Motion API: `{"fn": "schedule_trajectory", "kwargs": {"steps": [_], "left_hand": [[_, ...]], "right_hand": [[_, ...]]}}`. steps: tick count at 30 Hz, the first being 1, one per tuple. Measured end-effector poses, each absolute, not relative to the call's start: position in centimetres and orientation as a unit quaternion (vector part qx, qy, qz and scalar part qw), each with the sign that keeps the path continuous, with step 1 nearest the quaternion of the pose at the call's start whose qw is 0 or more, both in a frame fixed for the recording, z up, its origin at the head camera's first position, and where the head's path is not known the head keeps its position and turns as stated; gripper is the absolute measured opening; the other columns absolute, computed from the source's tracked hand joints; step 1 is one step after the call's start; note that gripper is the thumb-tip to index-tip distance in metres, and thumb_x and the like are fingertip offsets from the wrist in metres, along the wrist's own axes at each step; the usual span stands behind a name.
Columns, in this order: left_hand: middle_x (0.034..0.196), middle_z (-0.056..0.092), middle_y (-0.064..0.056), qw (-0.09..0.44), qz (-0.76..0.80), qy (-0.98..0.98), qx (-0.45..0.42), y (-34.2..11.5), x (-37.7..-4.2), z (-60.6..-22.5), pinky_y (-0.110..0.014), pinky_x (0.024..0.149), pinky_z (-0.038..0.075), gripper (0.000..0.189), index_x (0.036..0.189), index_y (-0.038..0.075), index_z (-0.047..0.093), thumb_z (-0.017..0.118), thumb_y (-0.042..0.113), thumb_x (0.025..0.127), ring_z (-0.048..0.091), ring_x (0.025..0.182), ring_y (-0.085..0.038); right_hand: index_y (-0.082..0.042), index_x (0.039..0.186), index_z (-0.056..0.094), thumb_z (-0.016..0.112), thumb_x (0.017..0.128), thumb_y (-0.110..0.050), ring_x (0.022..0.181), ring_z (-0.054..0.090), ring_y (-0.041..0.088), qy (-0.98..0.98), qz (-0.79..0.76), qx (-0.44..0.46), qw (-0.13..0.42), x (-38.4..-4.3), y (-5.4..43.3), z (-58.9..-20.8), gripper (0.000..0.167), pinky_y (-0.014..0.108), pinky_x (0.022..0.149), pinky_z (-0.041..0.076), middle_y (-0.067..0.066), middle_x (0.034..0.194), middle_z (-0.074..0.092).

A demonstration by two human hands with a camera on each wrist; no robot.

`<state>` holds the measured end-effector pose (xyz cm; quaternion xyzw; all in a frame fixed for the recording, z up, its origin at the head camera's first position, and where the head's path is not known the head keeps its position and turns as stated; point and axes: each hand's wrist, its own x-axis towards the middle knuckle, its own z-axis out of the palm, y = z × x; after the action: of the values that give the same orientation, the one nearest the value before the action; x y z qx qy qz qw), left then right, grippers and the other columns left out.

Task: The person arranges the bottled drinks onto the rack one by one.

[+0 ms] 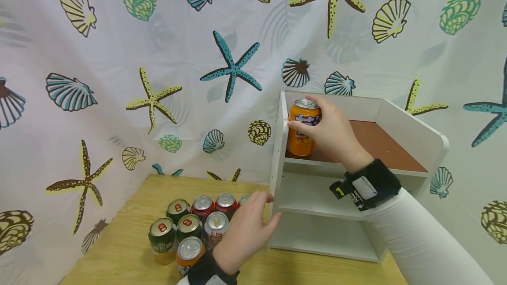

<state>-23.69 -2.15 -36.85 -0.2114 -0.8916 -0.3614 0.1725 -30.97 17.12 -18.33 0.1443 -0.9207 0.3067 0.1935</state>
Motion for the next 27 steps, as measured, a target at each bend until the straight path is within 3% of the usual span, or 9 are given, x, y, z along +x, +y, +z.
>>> {"fn": "schedule_trajectory", "kwargs": {"steps": [18,27], "left_hand": [[0.117,0.068,-0.007,0.182,-0.367,-0.884,-0.223,-2.0,-22.8,-36.6,-0.036,0.086,0.058,0.029,0.119,0.008,0.064,0.072,0.024,0.096,0.068,0.104,-0.021],[0.117,0.068,-0.005,0.177,-0.368,-0.885,-0.223,-2.0,-22.6,-37.0,-0.036,0.085,0.058,0.029,0.119,0.008,0.065,0.072,0.025,0.096,0.068,0.103,-0.019]], "right_hand": [[-0.011,0.165,0.009,0.069,0.095,-0.056,0.124,0.055,0.042,-0.918,0.310,0.133,0.208,-30.6,17.3,-19.5,0.102,0.059,0.104,0.051,0.027,0.147,0.045],[-0.009,0.165,0.005,0.066,0.098,-0.053,0.135,0.049,0.041,-0.923,0.308,0.122,0.197,-29.0,18.3,-19.6,0.101,0.062,0.111,0.043,0.023,0.152,0.046]]}}
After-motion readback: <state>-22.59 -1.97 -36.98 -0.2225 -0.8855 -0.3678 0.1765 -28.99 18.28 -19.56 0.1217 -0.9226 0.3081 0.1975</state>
